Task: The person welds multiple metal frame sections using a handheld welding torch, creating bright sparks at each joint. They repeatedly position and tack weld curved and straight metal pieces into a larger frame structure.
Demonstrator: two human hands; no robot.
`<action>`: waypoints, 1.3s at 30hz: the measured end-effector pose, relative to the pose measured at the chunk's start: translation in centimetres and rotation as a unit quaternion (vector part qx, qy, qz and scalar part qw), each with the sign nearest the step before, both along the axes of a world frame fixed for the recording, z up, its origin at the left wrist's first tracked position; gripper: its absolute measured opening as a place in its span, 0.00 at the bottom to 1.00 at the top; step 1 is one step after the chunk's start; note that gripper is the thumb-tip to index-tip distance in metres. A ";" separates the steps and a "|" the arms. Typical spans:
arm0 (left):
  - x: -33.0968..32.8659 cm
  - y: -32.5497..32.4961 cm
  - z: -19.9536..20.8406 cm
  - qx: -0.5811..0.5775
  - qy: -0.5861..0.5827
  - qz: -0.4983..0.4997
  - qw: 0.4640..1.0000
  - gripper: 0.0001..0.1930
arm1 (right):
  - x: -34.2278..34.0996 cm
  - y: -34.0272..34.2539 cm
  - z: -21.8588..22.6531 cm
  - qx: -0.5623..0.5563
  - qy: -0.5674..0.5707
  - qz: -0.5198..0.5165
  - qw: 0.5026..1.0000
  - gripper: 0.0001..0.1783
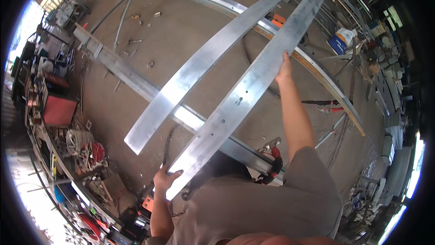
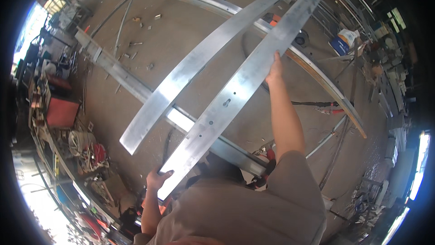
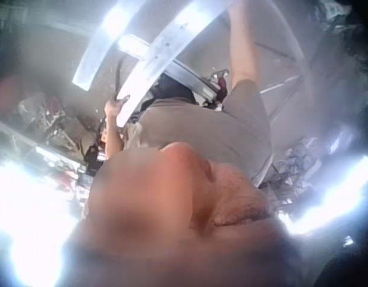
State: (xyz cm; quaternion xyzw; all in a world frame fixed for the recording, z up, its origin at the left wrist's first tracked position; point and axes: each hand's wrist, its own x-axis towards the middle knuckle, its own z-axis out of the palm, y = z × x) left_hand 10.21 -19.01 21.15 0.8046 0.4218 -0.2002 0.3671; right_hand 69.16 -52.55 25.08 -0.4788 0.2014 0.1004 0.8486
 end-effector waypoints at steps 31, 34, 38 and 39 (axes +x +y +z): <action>15.6 3.1 0.5 0.028 0.048 -0.082 0.995 0.43 | 13.7 1.8 -12.0 -0.209 0.082 0.057 0.973 0.32; 13.6 1.6 0.9 0.214 -0.144 -0.093 0.962 0.35 | 8.8 4.2 -8.8 -0.357 0.076 0.015 0.931 0.33; 9.2 -1.0 3.6 0.196 -0.290 -0.038 0.936 0.26 | -3.1 9.3 -1.9 -0.369 -0.174 0.018 0.913 0.31; 8.1 -1.6 4.5 0.178 -0.334 -0.023 0.925 0.25 | -6.5 11.4 0.2 -0.358 -0.211 0.037 0.909 0.30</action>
